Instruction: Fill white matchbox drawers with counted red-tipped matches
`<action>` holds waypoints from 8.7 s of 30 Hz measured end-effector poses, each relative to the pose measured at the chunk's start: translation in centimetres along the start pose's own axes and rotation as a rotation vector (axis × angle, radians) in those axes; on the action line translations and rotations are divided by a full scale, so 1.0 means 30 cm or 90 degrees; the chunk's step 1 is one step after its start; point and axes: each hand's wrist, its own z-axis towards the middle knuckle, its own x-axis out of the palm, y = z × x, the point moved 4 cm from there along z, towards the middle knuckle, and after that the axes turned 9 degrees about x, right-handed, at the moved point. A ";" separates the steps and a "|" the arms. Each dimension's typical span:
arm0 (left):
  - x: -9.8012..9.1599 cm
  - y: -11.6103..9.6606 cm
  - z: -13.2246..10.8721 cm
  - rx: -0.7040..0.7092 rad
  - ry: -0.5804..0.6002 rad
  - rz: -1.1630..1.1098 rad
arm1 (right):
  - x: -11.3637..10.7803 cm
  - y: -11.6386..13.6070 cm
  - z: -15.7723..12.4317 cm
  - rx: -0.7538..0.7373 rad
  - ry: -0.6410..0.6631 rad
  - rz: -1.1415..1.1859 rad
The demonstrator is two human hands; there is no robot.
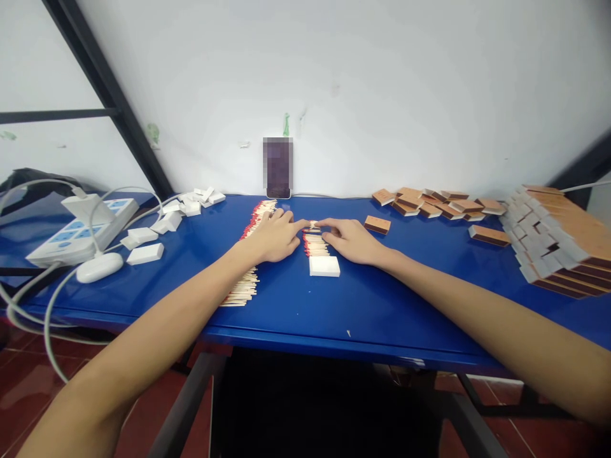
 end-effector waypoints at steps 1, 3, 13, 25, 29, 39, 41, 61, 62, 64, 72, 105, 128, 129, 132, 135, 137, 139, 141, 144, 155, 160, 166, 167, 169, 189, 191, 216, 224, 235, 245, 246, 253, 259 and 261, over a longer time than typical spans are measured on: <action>0.001 -0.001 0.001 0.003 0.002 0.002 | 0.001 0.000 0.000 -0.004 0.002 -0.002; 0.002 -0.002 0.002 0.013 0.005 -0.003 | 0.003 -0.001 0.001 -0.010 0.003 -0.005; -0.005 -0.003 0.002 0.028 -0.006 -0.036 | 0.007 0.005 0.009 -0.017 0.011 -0.051; -0.032 0.054 0.030 0.073 -0.018 -0.084 | -0.011 -0.034 0.117 -0.110 0.015 -0.042; -0.047 0.101 0.066 0.078 0.007 -0.111 | -0.015 -0.030 0.135 -0.122 0.052 -0.056; -0.030 0.124 0.119 0.143 0.030 -0.200 | -0.013 -0.017 0.136 -0.099 0.115 -0.083; -0.025 0.132 0.119 0.154 0.028 -0.225 | -0.009 -0.012 0.130 -0.084 0.122 -0.100; -0.017 0.146 0.117 0.191 0.023 -0.336 | 0.000 -0.011 0.090 -0.029 0.106 -0.055; -0.018 0.148 0.118 0.191 0.018 -0.329 | 0.000 -0.008 0.089 -0.029 0.104 -0.053; -0.019 0.159 0.123 0.179 0.012 -0.314 | 0.001 -0.003 0.085 -0.031 0.100 -0.051; -0.010 0.189 0.142 0.112 -0.019 -0.265 | 0.001 -0.015 0.071 -0.039 0.049 -0.013; 0.000 0.177 0.168 0.079 -0.009 -0.304 | 0.012 -0.040 0.101 -0.027 -0.047 -0.001; 0.014 0.159 0.183 0.111 0.006 -0.228 | 0.012 -0.035 0.099 -0.033 -0.043 -0.028; 0.014 0.159 0.183 0.116 0.007 -0.229 | 0.011 -0.034 0.099 -0.037 -0.040 -0.026; 0.014 0.162 0.180 0.130 0.010 -0.240 | 0.012 -0.035 0.099 -0.046 -0.032 -0.013; 0.009 0.163 0.177 0.136 0.015 -0.257 | 0.012 -0.036 0.097 -0.052 -0.023 0.001; 0.003 0.164 0.174 0.133 0.029 -0.275 | 0.012 -0.036 0.096 -0.050 -0.011 0.017; -0.004 0.163 0.170 0.131 0.052 -0.304 | 0.010 -0.039 0.095 -0.040 0.002 0.047; -0.010 0.163 0.167 0.133 0.068 -0.329 | 0.006 -0.042 0.094 -0.026 0.008 0.082; -0.016 0.164 0.163 0.138 0.072 -0.343 | 0.003 -0.047 0.095 -0.015 -0.002 0.093; -0.019 0.158 0.160 0.127 0.086 -0.344 | 0.014 -0.041 0.094 -0.012 -0.009 0.053; -0.033 0.150 0.152 0.133 0.075 -0.353 | 0.016 -0.039 0.091 -0.013 -0.002 0.048; -0.055 0.120 0.140 0.117 0.105 -0.355 | -0.019 -0.031 0.087 -0.033 0.164 0.064; -0.061 0.113 0.138 0.111 0.114 -0.352 | -0.028 -0.028 0.086 -0.043 0.205 0.064; -0.072 0.100 0.133 0.100 0.131 -0.336 | -0.048 -0.024 0.085 -0.058 0.260 0.051; -0.104 -0.003 0.101 0.115 0.166 -0.131 | -0.066 0.025 0.054 -0.113 0.298 -0.012; -0.101 -0.003 0.104 0.118 0.156 -0.134 | -0.061 0.023 0.055 -0.112 0.294 -0.016; -0.083 0.017 0.106 0.108 0.118 -0.249 | -0.054 0.068 0.062 -0.082 0.229 -0.021; -0.096 -0.032 0.074 0.116 0.091 -0.180 | -0.023 0.086 -0.005 -0.146 0.127 -0.168; -0.090 -0.035 0.069 0.111 0.081 -0.161 | 0.030 0.093 -0.048 -0.245 0.063 -0.340; -0.081 -0.029 0.072 0.094 0.088 -0.174 | 0.028 0.087 -0.046 -0.297 0.057 -0.340; -0.083 -0.029 0.071 0.091 0.089 -0.171 | 0.027 0.092 -0.047 -0.304 0.056 -0.357; -0.077 -0.031 0.069 0.115 0.102 -0.169 | 0.022 0.127 -0.054 -0.258 0.096 -0.460; -0.056 -0.008 0.077 0.107 0.085 -0.244 | 0.026 0.135 -0.050 -0.216 0.121 -0.467; -0.054 -0.006 0.081 0.102 0.084 -0.272 | 0.029 0.129 -0.047 -0.220 0.126 -0.451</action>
